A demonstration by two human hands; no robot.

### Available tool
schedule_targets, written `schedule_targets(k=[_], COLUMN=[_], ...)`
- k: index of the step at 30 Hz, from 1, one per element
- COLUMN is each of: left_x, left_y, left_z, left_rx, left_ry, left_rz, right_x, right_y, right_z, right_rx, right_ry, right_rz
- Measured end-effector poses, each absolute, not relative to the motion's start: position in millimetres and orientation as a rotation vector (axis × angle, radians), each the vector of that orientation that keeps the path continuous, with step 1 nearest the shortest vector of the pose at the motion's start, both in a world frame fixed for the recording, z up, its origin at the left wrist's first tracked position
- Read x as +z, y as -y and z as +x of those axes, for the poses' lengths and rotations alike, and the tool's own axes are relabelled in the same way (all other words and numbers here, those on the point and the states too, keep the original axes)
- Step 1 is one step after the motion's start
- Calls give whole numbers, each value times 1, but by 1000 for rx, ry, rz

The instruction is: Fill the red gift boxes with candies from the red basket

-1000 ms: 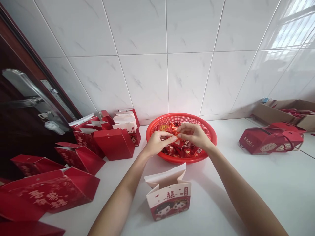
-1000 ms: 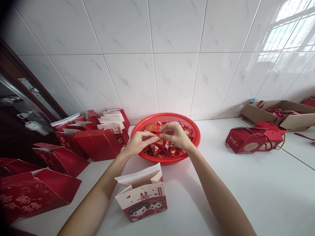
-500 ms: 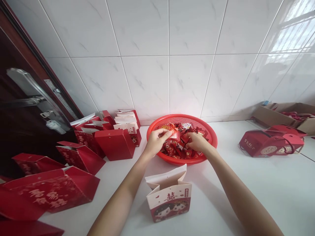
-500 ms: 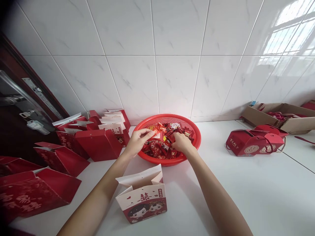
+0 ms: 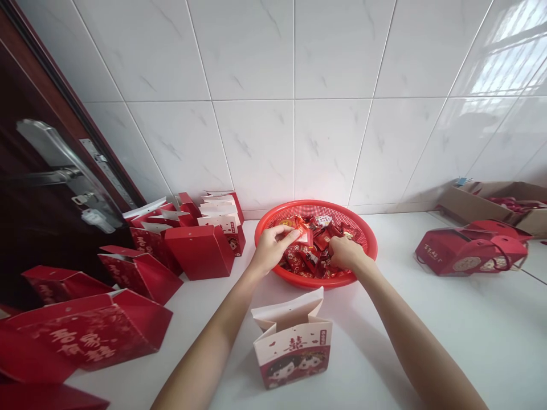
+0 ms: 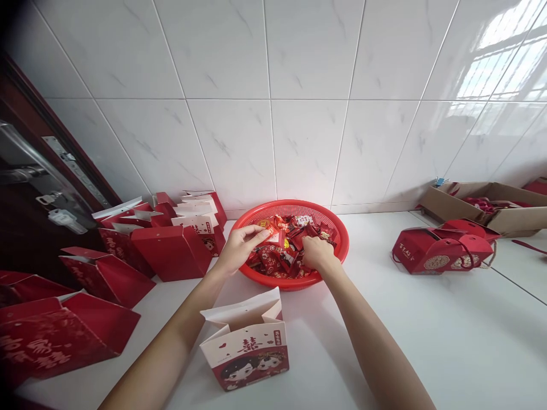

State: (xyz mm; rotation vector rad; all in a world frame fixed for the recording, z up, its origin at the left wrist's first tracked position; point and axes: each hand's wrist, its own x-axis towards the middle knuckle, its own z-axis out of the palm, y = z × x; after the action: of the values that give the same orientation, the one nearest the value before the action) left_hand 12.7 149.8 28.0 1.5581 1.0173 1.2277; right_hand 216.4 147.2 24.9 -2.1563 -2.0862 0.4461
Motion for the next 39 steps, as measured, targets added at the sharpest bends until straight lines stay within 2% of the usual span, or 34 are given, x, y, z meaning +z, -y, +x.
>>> schedule_targets(k=[9, 16, 22, 39], left_x=[29, 24, 21, 23], left_y=[-150, -154, -155, -154], left_z=[13, 12, 12, 12], left_rx=[1249, 1352, 1399, 1433], left_ry=[-1013, -1053, -1041, -1012], left_rz=[1536, 1445, 1454, 1461], right_x=[37, 48, 55, 39], right_y=[-142, -142, -131, -135], right_z=[216, 229, 222, 206], right_rx=[474, 684, 835, 761], right_ry=[2003, 1568, 1583, 1711], right_rz=[-1958, -1266, -840, -868])
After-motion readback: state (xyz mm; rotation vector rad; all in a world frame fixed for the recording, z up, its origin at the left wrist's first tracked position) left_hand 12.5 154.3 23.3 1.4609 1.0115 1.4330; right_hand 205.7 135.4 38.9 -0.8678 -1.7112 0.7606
